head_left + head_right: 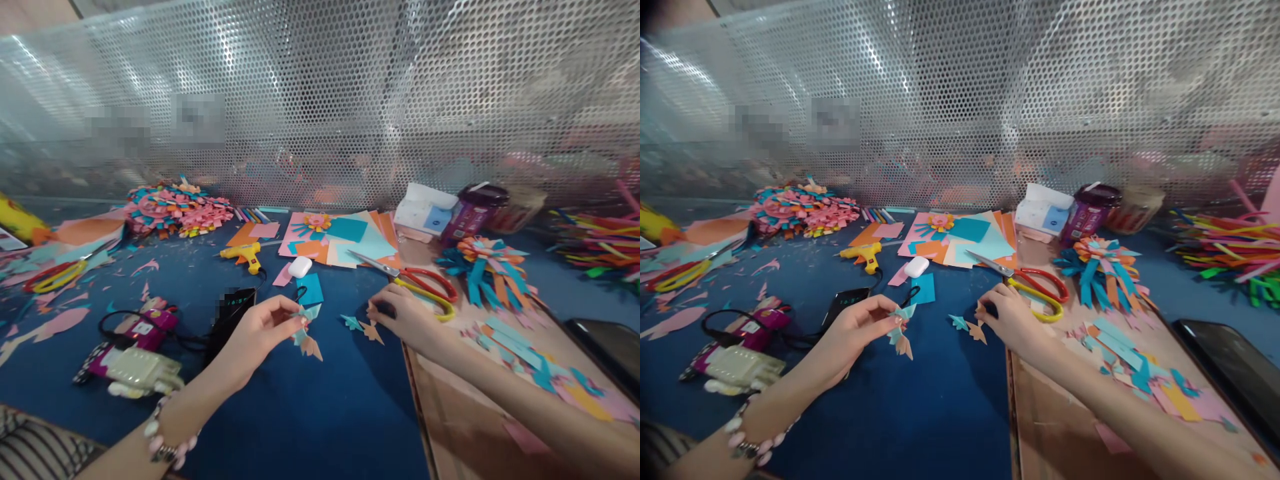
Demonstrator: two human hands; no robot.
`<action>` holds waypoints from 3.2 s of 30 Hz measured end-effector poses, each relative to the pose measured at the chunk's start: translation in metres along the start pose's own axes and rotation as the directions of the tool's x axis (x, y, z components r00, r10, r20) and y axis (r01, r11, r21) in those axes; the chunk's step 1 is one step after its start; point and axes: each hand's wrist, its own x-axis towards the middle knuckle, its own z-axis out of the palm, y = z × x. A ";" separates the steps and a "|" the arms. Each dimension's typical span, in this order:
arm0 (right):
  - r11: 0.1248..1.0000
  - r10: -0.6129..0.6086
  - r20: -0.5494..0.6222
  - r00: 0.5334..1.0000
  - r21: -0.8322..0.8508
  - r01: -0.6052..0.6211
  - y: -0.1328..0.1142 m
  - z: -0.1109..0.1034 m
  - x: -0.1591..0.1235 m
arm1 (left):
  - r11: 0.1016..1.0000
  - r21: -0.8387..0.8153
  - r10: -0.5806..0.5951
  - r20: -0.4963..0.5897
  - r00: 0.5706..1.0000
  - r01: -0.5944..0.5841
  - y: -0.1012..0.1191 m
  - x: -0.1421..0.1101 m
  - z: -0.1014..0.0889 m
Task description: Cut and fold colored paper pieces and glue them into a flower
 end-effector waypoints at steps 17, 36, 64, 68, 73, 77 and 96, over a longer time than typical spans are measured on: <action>0.260 -0.335 0.425 0.841 0.900 -0.351 -0.086 -0.001 0.013 | 0.774 -0.493 -0.153 0.463 0.873 0.397 -0.007 0.008 -0.011; 0.933 -0.230 -0.099 0.968 0.260 0.248 -0.097 -0.004 0.011 | 0.802 -0.532 -0.092 0.339 0.936 0.271 -0.005 0.009 -0.009; 0.791 -0.599 -0.175 0.781 -0.281 0.544 -0.083 0.008 0.002 | 0.812 -0.552 -0.049 0.259 0.965 0.189 -0.001 0.010 -0.006; 0.757 -0.629 -0.191 0.753 -0.369 0.539 -0.082 0.014 0.000 | 0.796 -0.577 -0.009 0.289 0.957 0.182 -0.003 0.011 -0.007; 0.766 -0.627 -0.232 0.744 -0.355 0.536 -0.081 0.016 0.001 | 0.797 -0.576 0.000 0.300 0.954 0.182 -0.006 0.010 -0.008; 0.763 -0.638 -0.226 0.736 -0.311 0.566 -0.081 0.011 0.002 | 0.805 -0.566 -0.019 0.278 0.960 0.180 -0.004 0.010 -0.007; 0.860 -0.397 -0.388 0.832 0.161 0.485 -0.095 0.013 -0.008 | 0.995 -0.029 0.089 -0.104 0.991 -0.092 -0.004 0.004 0.000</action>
